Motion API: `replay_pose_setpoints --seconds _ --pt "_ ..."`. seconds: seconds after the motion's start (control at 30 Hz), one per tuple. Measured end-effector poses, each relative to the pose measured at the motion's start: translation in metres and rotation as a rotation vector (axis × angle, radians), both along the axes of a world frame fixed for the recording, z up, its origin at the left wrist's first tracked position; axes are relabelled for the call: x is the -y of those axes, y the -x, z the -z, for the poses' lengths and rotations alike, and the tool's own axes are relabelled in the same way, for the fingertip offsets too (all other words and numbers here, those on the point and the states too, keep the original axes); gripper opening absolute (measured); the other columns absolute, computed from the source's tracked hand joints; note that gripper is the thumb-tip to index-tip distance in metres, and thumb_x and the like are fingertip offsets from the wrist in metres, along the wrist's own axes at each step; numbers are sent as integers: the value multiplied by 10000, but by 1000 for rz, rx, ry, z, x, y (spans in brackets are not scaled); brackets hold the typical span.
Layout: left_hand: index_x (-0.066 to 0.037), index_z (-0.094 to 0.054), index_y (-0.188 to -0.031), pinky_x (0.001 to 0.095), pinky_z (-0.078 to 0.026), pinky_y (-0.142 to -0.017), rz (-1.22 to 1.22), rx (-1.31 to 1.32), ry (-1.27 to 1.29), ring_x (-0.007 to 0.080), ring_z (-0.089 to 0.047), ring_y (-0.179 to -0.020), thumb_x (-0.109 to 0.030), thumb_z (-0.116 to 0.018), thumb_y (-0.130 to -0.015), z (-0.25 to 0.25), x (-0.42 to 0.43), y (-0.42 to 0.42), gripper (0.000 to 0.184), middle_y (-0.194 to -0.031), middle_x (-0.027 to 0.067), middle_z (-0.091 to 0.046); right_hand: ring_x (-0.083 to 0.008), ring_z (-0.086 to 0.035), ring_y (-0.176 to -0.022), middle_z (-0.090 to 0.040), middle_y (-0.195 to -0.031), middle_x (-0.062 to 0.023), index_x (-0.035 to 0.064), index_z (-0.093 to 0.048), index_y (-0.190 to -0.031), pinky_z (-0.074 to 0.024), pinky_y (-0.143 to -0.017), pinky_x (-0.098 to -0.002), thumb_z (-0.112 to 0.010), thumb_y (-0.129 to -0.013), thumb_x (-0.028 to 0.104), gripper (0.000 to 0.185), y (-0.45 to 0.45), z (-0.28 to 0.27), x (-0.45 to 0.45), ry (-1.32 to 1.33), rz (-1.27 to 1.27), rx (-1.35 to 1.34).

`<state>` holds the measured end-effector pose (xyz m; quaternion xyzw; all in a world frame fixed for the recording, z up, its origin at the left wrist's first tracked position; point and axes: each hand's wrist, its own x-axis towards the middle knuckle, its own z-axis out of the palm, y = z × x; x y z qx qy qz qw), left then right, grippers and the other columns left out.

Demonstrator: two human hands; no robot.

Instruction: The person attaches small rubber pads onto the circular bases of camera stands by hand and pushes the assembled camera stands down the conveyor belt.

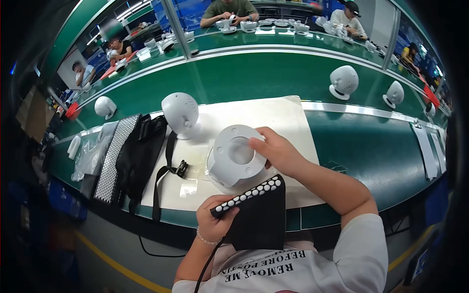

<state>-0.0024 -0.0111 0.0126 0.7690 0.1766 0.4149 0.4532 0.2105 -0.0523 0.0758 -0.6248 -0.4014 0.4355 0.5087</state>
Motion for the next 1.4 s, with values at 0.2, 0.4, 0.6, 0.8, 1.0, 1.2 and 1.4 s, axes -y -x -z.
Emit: replay_pose_setpoints --seconds 0.2,0.4,0.6,0.8,1.0,1.2,1.4 --pt "38 -576 -826 219 -416 -591 -59 117 159 117 -521 -633 -31 -675 -704 9 -2 0 172 -743 73 -574 -123 -490 -880 -502 -982 -72 77 -339 -1123 -383 -808 -263 -670 -745 169 510 3 55 63 -408 -240 -3" --pt "17 -549 -870 207 -417 -661 79 169 385 79 -519 -750 17 -670 -697 1 1 -14 210 -855 54 -572 -86 -506 -799 -546 -893 -26 45 -533 -917 -414 -677 -234 -715 -686 72 295 6 41 59 -210 -175 285" --pt "-15 -537 -736 189 -398 -554 59 -48 451 55 -487 -604 55 -686 -661 8 -4 -1 181 -664 -12 -551 -88 -534 -733 -591 -791 -47 16 -585 -812 -422 -645 -222 -679 -730 93 146 4 27 58 169 -215 98" --pt "-29 -542 -704 176 -337 -507 -10 -17 439 32 -427 -565 9 -704 -679 13 -6 3 168 -627 -35 -515 -114 -564 -798 -599 -911 -80 13 -582 -810 -449 -672 -248 -662 -745 93 130 -2 24 61 -210 -63 40" --pt "-26 -542 -699 177 -332 -502 -17 -26 388 31 -427 -563 -1 -697 -689 14 -6 2 157 -610 -41 -506 -200 -565 -868 -597 -927 -91 66 -581 -784 -446 -702 -291 -669 -693 27 132 -5 29 56 -731 -147 811" --pt "-18 -542 -698 183 -338 -502 0 -88 321 31 -431 -563 21 -684 -682 11 -4 1 149 -613 -36 -512 -233 -550 -802 -587 -844 -37 103 -522 -943 -414 -682 -313 -663 -658 0 334 5 31 55 -833 -155 1085" --pt "2 -553 -709 191 -368 -520 29 -99 308 46 -469 -583 38 -673 -673 10 -5 1 130 -622 -8 -541 -229 -536 -749 -540 -870 -68 84 -527 -937 -424 -669 -328 -626 -630 -49 349 22 30 44 -939 -152 887"
